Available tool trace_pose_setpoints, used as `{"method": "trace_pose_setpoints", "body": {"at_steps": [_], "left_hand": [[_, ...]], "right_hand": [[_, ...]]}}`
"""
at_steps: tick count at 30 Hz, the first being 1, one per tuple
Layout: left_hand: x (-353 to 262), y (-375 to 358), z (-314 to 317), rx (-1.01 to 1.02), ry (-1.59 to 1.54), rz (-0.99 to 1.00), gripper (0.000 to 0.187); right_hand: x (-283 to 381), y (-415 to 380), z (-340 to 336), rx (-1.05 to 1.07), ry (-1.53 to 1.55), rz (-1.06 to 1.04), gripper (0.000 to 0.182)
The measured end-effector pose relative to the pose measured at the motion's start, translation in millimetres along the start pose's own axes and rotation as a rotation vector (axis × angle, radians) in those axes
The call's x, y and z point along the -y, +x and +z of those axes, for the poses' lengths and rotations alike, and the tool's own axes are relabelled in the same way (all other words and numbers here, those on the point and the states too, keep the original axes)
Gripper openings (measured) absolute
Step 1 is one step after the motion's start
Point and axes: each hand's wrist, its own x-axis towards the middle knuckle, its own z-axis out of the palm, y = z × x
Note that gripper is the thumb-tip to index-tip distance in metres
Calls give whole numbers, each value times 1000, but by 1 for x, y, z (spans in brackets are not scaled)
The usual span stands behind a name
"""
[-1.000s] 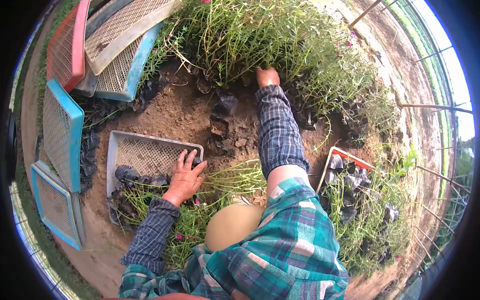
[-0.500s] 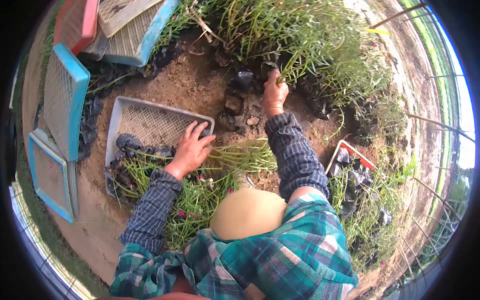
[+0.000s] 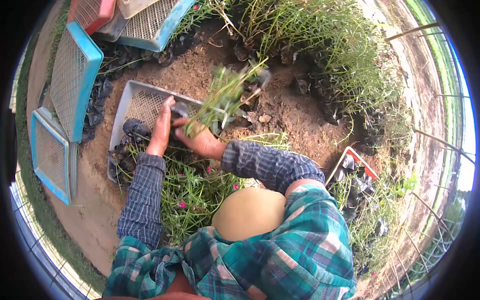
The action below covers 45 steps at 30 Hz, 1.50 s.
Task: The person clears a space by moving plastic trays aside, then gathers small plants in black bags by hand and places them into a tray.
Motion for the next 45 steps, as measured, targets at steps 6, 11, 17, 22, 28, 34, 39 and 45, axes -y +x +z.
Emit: {"method": "trace_pose_setpoints", "body": {"at_steps": [6, 11, 17, 22, 28, 34, 39, 45], "left_hand": [[11, -8, 32, 129, 748, 298, 41], [4, -15, 33, 172, 803, 263, 48], [1, -13, 32, 203, 819, 271, 49], [-4, -15, 34, 205, 842, 238, 47], [-6, -15, 33, 219, 833, 224, 48], [-3, -13, 35, 212, 853, 246, 49], [-4, -14, 33, 190, 816, 247, 50], [-1, -20, 44, 111, 829, 253, 48]], "right_hand": [[-1, -34, -98, 223, -318, -137, 49], [-60, 19, -194, -647, -660, 12, 25], [-66, 101, -231, -751, -180, 513, 52], [-89, 91, -220, -804, -578, 285, 38], [-63, 54, -198, -1227, -253, 39, 32], [-57, 85, -255, -1036, -576, 238, 33], [-92, 119, -268, -688, -502, 533, 46], [-118, 86, -244, -1093, -367, 489, 52]]}}
